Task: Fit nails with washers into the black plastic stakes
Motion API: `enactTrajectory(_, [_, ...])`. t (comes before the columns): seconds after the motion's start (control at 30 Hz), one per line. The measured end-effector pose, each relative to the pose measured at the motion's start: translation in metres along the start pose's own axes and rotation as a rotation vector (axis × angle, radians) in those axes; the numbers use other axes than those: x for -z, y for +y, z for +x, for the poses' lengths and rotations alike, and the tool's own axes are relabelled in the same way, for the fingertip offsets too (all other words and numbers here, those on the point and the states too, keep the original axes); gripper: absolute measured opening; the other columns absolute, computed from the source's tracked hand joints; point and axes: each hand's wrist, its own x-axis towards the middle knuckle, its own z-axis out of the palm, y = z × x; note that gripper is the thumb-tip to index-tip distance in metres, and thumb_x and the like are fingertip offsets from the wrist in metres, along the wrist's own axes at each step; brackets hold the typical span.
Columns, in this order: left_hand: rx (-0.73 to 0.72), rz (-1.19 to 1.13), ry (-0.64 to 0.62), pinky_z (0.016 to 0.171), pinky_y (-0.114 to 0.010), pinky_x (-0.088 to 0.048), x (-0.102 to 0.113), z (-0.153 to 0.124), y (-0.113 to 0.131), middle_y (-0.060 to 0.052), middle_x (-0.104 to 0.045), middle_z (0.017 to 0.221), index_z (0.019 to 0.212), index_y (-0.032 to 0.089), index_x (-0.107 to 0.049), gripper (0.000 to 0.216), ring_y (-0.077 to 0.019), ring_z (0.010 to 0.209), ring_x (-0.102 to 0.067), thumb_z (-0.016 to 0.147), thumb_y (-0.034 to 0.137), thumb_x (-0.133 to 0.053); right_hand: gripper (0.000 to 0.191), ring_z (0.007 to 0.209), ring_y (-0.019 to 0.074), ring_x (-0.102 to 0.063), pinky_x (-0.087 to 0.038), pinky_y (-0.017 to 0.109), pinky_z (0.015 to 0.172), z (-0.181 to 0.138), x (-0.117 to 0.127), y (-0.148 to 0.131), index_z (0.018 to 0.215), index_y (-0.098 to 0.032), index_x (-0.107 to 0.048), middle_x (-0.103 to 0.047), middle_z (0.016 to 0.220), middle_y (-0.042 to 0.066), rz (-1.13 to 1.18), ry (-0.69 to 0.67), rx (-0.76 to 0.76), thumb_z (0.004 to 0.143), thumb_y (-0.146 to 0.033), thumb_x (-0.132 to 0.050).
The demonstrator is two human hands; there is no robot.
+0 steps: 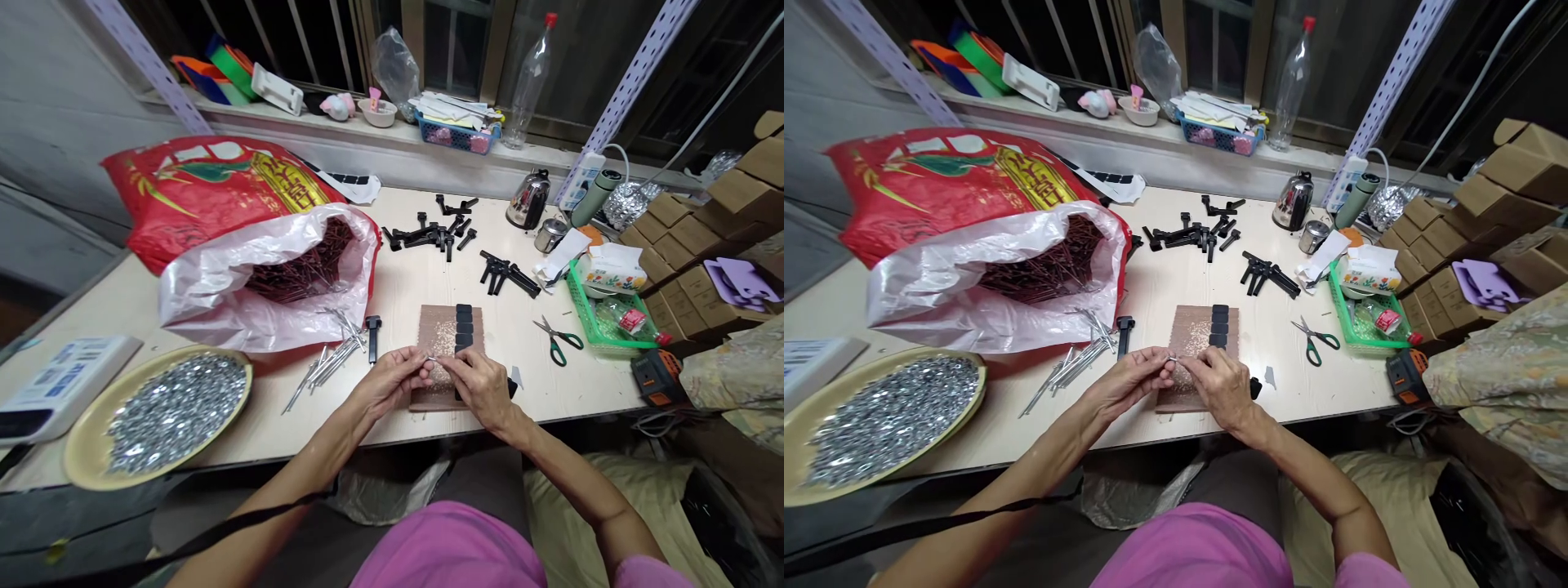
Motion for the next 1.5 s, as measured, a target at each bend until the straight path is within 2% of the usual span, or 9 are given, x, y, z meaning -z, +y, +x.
enactTrajectory(0.23, [0.023, -0.010, 0.035, 0.055, -0.016, -0.055, -0.004, 0.002, -0.010, 0.002, -0.062, 0.058, 0.070, 0.012, -0.061, 0.018, -0.0060, 0.050, -0.058, 0.069, 0.015, -0.078, 0.025, 0.071, 0.0103, -0.060, -0.046, 0.018, 0.061, -0.009, -0.008, 0.004, 0.105, -0.021, -0.069, -0.062, 0.081, 0.003, 0.184, -0.058, -0.095, 0.096, -0.023, -0.045])
enactTrajectory(0.43, [-0.372, 0.325, 0.219, 0.061, -0.021, -0.054, -0.012, -0.002, -0.022, 0.000, -0.067, 0.065, 0.079, 0.013, -0.067, 0.042, -0.0093, 0.057, -0.060, 0.063, 0.051, -0.077, 0.021, 0.074, 0.0111, -0.063, -0.047, 0.019, 0.062, -0.011, -0.014, 0.001, 0.101, -0.021, -0.068, -0.063, 0.083, 0.003, 0.154, -0.088, -0.206, 0.095, -0.021, -0.048])
enactTrajectory(0.53, [-0.406, 0.420, 0.259, 0.063, -0.027, -0.055, -0.012, -0.001, -0.023, -0.001, -0.068, 0.067, 0.080, 0.014, -0.069, 0.050, -0.0115, 0.058, -0.060, 0.059, 0.059, -0.075, 0.019, 0.075, 0.0112, -0.063, -0.045, 0.020, 0.062, -0.010, -0.015, -0.001, 0.097, -0.021, -0.067, -0.064, 0.082, 0.002, 0.115, -0.082, -0.218, 0.095, -0.022, -0.048])
enactTrajectory(0.73, [-0.405, 0.460, 0.286, 0.060, -0.026, -0.052, -0.006, 0.004, -0.021, 0.000, -0.066, 0.061, 0.072, 0.014, -0.069, 0.046, -0.0121, 0.054, -0.058, 0.055, 0.056, -0.078, 0.019, 0.074, 0.0135, -0.060, -0.043, 0.024, 0.065, -0.007, -0.013, -0.004, 0.090, -0.019, -0.065, -0.066, 0.079, 0.004, 0.001, -0.048, -0.159, 0.096, -0.024, -0.048])
enactTrajectory(0.93, [-0.369, 0.643, 0.184, 0.049, -0.024, -0.046, 0.001, 0.005, -0.014, 0.002, -0.060, 0.055, 0.066, 0.017, -0.063, 0.040, -0.0119, 0.046, -0.053, 0.062, 0.056, -0.072, 0.017, 0.072, 0.0134, -0.058, -0.041, 0.025, 0.064, -0.007, -0.011, 0.001, 0.089, -0.019, -0.064, -0.065, 0.079, 0.002, 0.004, -0.068, -0.090, 0.095, -0.024, -0.049])
enactTrajectory(1.1, [-0.592, 0.988, 0.141, 0.052, -0.024, -0.039, 0.008, 0.005, -0.017, 0.003, -0.050, 0.054, 0.062, 0.022, -0.053, 0.030, -0.0123, 0.050, -0.046, 0.078, 0.047, -0.056, 0.021, 0.072, 0.0145, -0.055, -0.037, 0.028, 0.066, -0.007, -0.011, 0.002, 0.087, -0.019, -0.064, -0.065, 0.077, 0.003, -0.061, -0.053, -0.008, 0.097, -0.022, -0.045])
enactTrajectory(1.23, [-0.740, 1.101, 0.147, 0.059, -0.027, -0.037, 0.008, 0.005, -0.022, 0.002, -0.044, 0.058, 0.061, 0.024, -0.044, 0.029, -0.0145, 0.056, -0.042, 0.082, 0.044, -0.045, 0.024, 0.070, 0.0143, -0.053, -0.035, 0.028, 0.064, -0.006, -0.011, -0.001, 0.086, -0.019, -0.064, -0.064, 0.074, 0.002, -0.049, 0.010, 0.010, 0.098, -0.025, -0.044])
enactTrajectory(1.37, [-0.685, 1.093, 0.177, 0.057, -0.028, -0.033, 0.005, 0.003, -0.022, 0.004, -0.036, 0.056, 0.061, 0.025, -0.038, 0.034, -0.0147, 0.053, -0.036, 0.084, 0.050, -0.040, 0.026, 0.070, 0.0140, -0.052, -0.033, 0.029, 0.063, -0.003, -0.009, 0.000, 0.085, -0.020, -0.064, -0.062, 0.074, 0.002, -0.074, -0.015, 0.041, 0.098, -0.023, -0.042])
enactTrajectory(1.5, [-0.519, 0.963, 0.090, 0.054, -0.026, -0.030, 0.001, 0.001, -0.018, 0.006, -0.032, 0.055, 0.061, 0.025, -0.035, 0.043, -0.0137, 0.053, -0.033, 0.083, 0.062, -0.037, 0.030, 0.068, 0.0142, -0.049, -0.031, 0.030, 0.063, 0.002, -0.001, 0.004, 0.081, -0.020, -0.063, -0.061, 0.069, 0.002, -0.148, -0.047, 0.135, 0.099, -0.018, -0.039])
